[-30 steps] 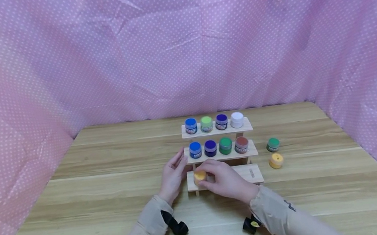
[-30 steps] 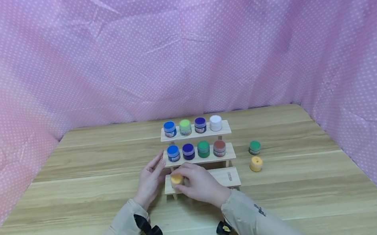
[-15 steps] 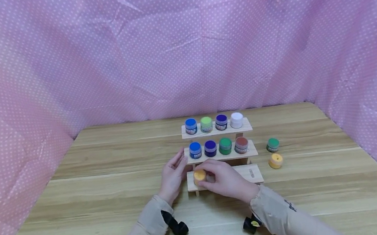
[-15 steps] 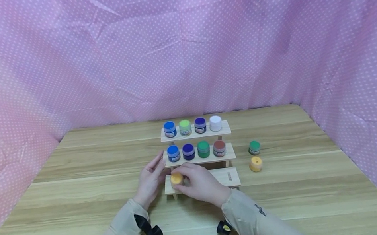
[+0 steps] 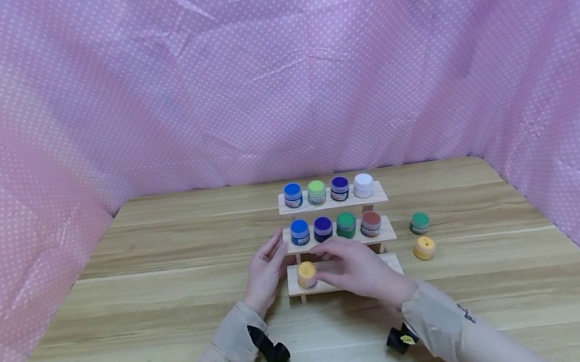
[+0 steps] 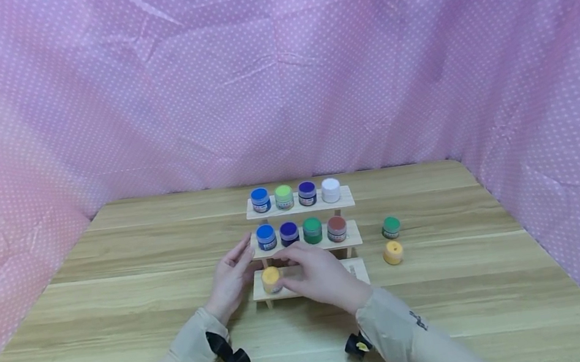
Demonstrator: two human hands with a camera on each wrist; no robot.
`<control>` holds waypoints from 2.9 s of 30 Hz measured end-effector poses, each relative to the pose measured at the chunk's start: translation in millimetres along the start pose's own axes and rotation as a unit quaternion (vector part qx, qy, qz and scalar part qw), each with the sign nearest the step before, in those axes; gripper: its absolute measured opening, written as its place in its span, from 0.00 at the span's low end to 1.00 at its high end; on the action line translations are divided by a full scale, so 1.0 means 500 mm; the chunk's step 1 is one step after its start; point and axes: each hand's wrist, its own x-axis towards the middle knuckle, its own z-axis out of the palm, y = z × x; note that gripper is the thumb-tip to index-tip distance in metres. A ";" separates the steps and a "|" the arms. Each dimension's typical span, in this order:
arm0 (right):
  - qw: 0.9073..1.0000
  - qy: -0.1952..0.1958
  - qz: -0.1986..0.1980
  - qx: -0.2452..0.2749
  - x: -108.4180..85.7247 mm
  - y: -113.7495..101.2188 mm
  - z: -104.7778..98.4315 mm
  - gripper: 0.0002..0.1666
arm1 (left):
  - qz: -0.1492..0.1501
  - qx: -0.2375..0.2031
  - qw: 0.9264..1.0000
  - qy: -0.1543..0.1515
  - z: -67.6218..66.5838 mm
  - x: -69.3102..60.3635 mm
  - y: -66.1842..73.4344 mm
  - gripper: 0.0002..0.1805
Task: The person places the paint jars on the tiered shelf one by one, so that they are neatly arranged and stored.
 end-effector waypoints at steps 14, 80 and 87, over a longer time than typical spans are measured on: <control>0.998 0.053 -0.017 -0.005 -0.046 0.041 -0.030 0.19 | -0.003 0.001 1.000 0.000 -0.001 0.005 -0.005 0.25; 0.971 0.116 0.164 -0.130 -0.175 0.211 -0.178 0.33 | 0.001 0.002 1.000 -0.005 -0.004 0.020 0.003 0.25; 0.971 0.077 0.189 -0.125 -0.177 0.220 -0.176 0.35 | -0.004 0.007 1.000 -0.006 -0.006 0.021 -0.001 0.25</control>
